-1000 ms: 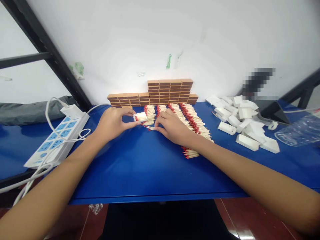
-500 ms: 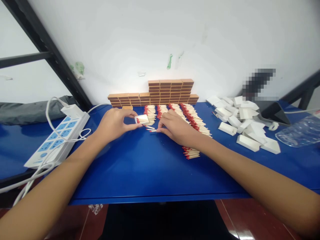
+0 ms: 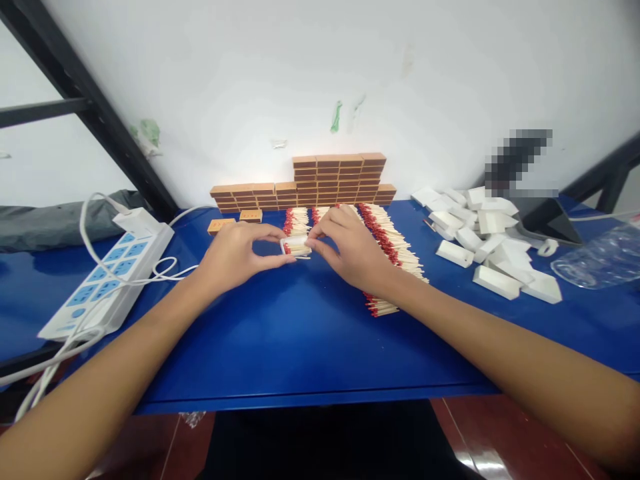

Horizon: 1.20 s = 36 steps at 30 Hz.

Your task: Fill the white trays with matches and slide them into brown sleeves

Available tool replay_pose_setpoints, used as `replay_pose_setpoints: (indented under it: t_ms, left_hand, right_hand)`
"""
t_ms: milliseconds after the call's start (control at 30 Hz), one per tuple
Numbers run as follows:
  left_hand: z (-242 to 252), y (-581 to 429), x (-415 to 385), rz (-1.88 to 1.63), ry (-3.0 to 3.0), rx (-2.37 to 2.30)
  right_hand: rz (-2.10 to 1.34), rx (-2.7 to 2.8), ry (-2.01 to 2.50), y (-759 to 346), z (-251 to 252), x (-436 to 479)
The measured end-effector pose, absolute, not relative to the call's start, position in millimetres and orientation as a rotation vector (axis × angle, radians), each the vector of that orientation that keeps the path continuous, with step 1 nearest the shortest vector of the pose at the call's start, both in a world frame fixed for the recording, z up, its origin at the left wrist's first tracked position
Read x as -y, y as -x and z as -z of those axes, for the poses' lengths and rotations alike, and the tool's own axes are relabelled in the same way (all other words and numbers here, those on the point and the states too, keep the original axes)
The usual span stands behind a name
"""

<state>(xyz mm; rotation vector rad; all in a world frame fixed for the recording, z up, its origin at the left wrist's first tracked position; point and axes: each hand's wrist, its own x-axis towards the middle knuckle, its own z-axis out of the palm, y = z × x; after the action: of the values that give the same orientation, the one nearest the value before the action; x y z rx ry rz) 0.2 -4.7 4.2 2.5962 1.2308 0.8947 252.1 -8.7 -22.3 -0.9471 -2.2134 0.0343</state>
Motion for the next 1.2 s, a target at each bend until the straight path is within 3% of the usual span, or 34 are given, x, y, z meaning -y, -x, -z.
replay_pose_setpoints:
  t_ms: [200, 1200]
  left_hand:
    - [-7, 10, -4, -0.941, -2.645, -1.469]
    - [-6, 13, -9, -0.834, -2.662, -1.494]
  right_hand:
    - [-0.091, 2.335, 1.039, -253, 32, 3]
    - [-0.078, 2.503, 1.034, -246, 34, 6]
